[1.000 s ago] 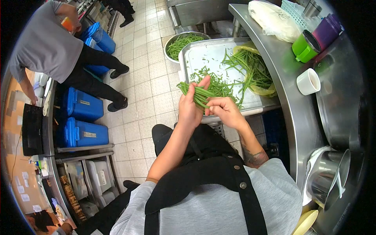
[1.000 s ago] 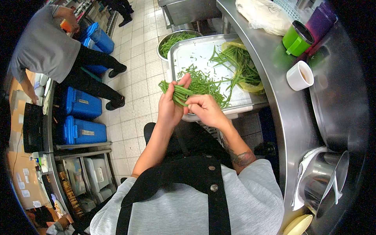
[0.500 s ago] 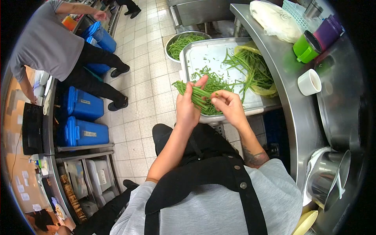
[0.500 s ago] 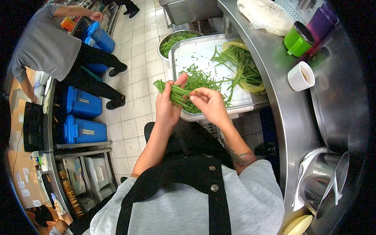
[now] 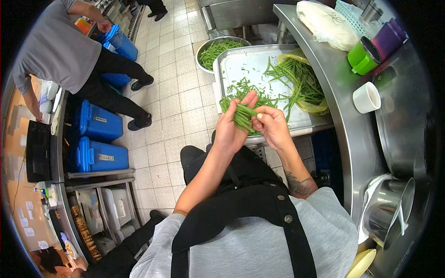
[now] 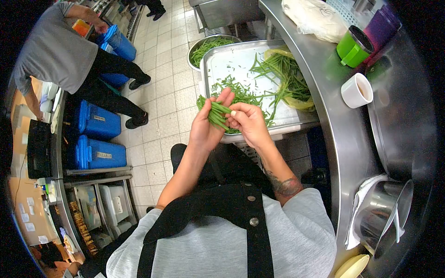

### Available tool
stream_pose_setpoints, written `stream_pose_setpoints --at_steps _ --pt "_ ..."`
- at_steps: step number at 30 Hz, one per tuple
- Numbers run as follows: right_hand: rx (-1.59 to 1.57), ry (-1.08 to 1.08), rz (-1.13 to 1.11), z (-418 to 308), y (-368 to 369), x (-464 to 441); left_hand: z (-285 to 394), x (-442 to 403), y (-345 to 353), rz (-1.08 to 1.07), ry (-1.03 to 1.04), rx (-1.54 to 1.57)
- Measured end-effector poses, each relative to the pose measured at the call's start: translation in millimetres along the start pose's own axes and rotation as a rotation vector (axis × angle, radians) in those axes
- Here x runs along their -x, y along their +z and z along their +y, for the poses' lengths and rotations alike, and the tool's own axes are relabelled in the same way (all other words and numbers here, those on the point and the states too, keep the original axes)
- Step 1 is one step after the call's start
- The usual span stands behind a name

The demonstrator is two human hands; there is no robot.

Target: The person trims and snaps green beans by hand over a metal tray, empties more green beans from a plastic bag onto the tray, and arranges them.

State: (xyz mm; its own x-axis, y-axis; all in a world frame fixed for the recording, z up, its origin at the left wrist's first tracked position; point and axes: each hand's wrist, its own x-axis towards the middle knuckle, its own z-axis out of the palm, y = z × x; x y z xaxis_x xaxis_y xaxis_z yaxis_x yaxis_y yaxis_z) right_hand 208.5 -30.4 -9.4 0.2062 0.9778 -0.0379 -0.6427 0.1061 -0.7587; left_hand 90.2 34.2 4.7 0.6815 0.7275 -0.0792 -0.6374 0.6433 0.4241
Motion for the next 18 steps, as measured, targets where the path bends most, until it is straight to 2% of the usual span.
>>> stream_pose_setpoints --at_steps 3,6,12,15,18 --pt "-0.008 0.010 0.004 -5 6 2 0 -1 1 -0.030 -0.029 0.033" --pt "-0.041 0.037 -0.121 -6 -4 1 2 1 6 -0.035 -0.081 0.069" --pt "0.020 0.104 -0.141 -6 -8 1 2 0 6 0.001 -0.120 0.151" --pt "0.144 0.098 -0.344 -12 -17 -1 5 0 4 0.046 -0.179 0.256" --pt "0.438 0.038 -0.428 -26 1 6 13 -4 12 0.269 -0.127 0.133"
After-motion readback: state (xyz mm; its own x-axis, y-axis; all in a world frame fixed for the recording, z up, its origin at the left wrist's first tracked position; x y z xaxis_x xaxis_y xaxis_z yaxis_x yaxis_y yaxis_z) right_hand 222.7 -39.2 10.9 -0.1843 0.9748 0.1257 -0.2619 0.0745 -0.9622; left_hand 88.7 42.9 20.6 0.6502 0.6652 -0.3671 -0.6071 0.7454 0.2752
